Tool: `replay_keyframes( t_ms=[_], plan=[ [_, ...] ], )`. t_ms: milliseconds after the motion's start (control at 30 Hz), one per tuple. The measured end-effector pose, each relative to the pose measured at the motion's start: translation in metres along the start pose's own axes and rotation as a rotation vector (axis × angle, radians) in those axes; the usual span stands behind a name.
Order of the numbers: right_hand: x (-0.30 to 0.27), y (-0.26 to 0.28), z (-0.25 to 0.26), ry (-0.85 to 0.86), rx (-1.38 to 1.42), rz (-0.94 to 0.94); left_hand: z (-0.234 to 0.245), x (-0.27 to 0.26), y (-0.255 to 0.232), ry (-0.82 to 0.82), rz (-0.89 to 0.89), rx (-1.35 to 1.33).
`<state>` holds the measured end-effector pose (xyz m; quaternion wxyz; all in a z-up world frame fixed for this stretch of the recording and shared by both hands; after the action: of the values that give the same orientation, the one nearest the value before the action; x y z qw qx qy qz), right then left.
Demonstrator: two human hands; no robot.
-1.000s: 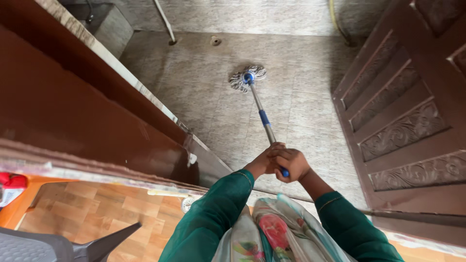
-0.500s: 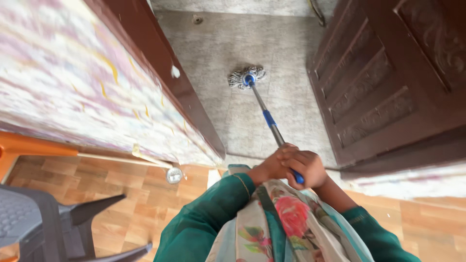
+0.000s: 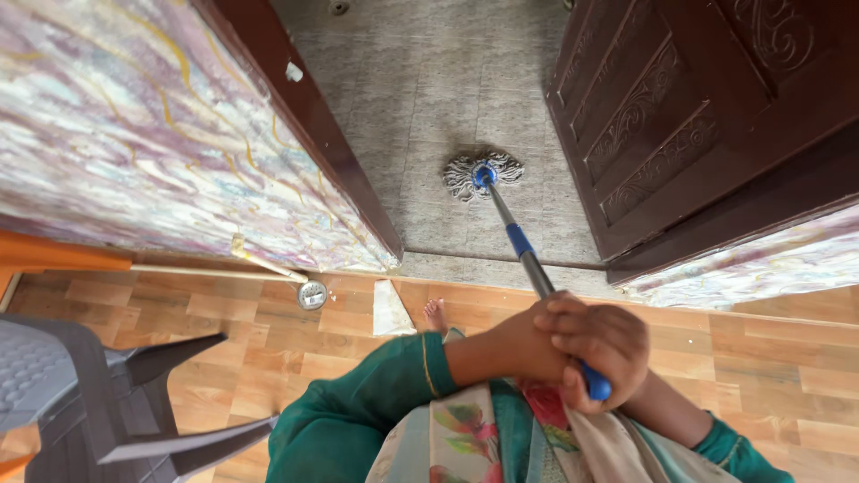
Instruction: The person mops a tiled floor in a bathroom using a mop with a blue handle, moving the mop head across the floor tiles, near a doorway, and around a toilet and urinal.
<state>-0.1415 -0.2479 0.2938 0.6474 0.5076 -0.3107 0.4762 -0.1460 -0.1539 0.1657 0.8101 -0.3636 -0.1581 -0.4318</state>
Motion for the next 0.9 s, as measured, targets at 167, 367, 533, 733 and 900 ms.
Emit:
replay_keyframes(
  t_ms=[167, 367, 533, 733, 900],
  plan=[
    [-0.002, -0.034, -0.029, -0.055, 0.026, 0.047, 0.027, -0.005, 0.029, -0.086, 0.057, -0.122],
    [0.026, -0.110, -0.074, -0.023, -0.028, 0.023, 0.045, -0.007, 0.125, -0.084, 0.074, -0.132],
    [0.059, -0.210, -0.113, 0.006, -0.109, -0.041, 0.058, 0.013, 0.260, -0.133, -0.018, -0.162],
    [0.061, -0.354, -0.166, 0.048, -0.225, 0.015, 0.048, 0.025, 0.458, -0.036, 0.098, -0.175],
    [0.033, -0.399, -0.173, 0.109, -0.232, -0.036, 0.013, 0.027, 0.502, 0.009, 0.100, 0.065]
  ],
)
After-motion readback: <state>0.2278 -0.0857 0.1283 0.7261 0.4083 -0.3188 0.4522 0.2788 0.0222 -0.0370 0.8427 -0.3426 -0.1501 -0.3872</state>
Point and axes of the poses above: each hand's wrist, its own x-axis towards the middle knuckle, its own z-axis out of the back of the hand, y = z × x, the point moved 4 cm from there along x, towards the middle knuckle, and after that the axes turned 13 degrees about -y, right-handed, at the moved point
